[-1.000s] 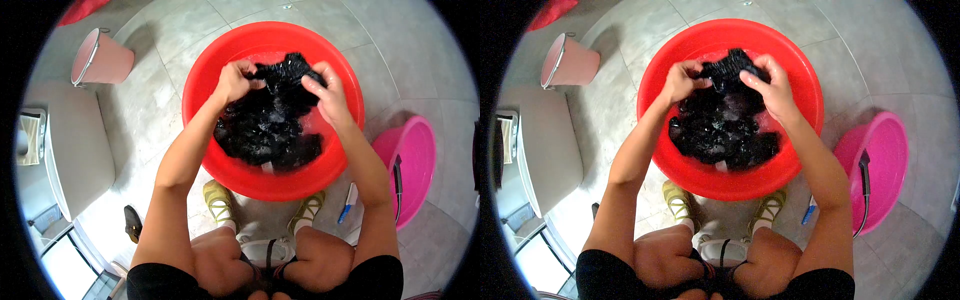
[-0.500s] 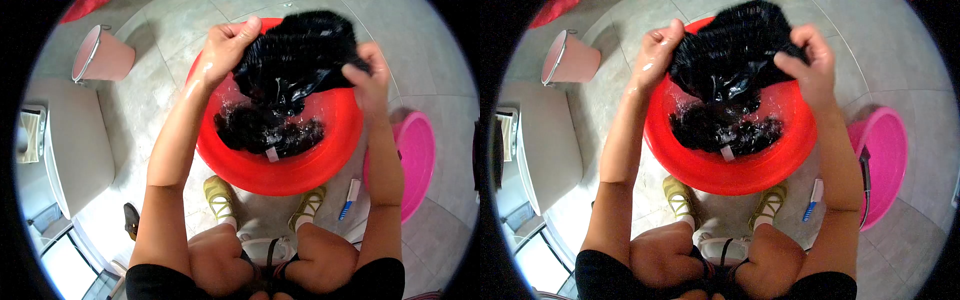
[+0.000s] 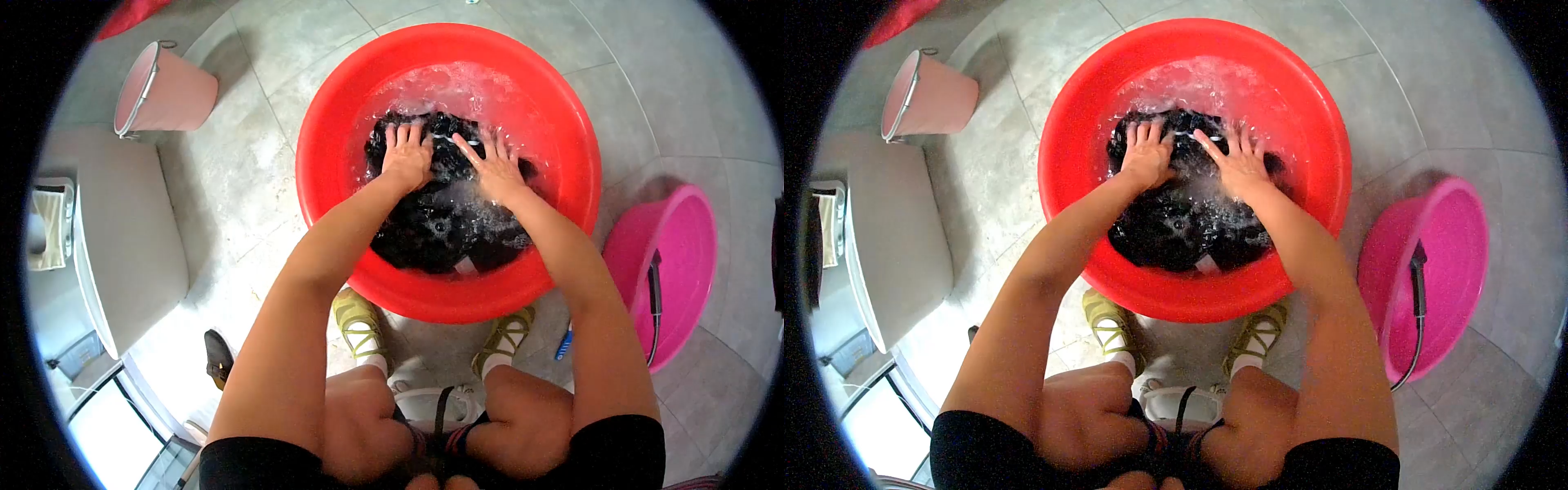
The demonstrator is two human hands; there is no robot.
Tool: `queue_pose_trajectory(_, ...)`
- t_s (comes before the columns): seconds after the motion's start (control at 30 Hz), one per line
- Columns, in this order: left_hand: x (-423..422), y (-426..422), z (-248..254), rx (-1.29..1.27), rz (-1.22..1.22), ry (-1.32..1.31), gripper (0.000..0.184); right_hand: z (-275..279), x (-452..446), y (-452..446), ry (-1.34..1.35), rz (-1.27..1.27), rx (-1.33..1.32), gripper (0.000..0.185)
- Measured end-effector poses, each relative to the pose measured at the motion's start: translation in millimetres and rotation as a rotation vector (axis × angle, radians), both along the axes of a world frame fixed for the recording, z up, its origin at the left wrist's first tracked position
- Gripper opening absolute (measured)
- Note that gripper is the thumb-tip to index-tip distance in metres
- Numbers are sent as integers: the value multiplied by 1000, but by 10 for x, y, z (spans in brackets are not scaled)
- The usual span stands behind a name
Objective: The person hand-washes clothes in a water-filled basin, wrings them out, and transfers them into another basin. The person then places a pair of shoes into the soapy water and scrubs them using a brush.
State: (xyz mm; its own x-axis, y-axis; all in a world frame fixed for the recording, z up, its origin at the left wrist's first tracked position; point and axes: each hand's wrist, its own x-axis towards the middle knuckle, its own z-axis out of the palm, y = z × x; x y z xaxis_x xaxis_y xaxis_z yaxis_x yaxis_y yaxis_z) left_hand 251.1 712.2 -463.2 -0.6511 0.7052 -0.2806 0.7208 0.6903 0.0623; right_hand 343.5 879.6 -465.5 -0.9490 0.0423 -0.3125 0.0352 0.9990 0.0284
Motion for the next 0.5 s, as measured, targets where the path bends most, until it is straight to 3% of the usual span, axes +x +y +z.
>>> queue_pose_trajectory(0.07,-116,39,-85,-76,-6,-78,76,72,-61,16,-137,-57,-51,91)
queue_pose_trajectory(0.1,-183,55,-207,-50,7,-64,65,186,-110,1,-202,-87,-75,92)
queue_pose_trajectory(0.2,-272,3,-462,146,25,9,53,29,-165,87,-136,-86,-124,92)
queue_pose_trajectory(0.23,-342,24,-112,81,63,-150,50,8,-101,144,51,-27,-165,86)
queue_pose_trajectory(0.33,-414,-201,-146,423,390,-510,57,174,-55,296,-2,-272,-509,70)
queue_pose_trajectory(0.37,-415,-271,-127,383,473,-470,56,74,-12,320,100,-307,-507,57)
queue_pose_trajectory(0.47,-255,-379,-134,381,286,117,54,198,-55,344,-73,-338,-695,49)
queue_pose_trajectory(0.5,-296,-386,-99,446,308,1,56,201,-58,366,58,-316,-664,45)
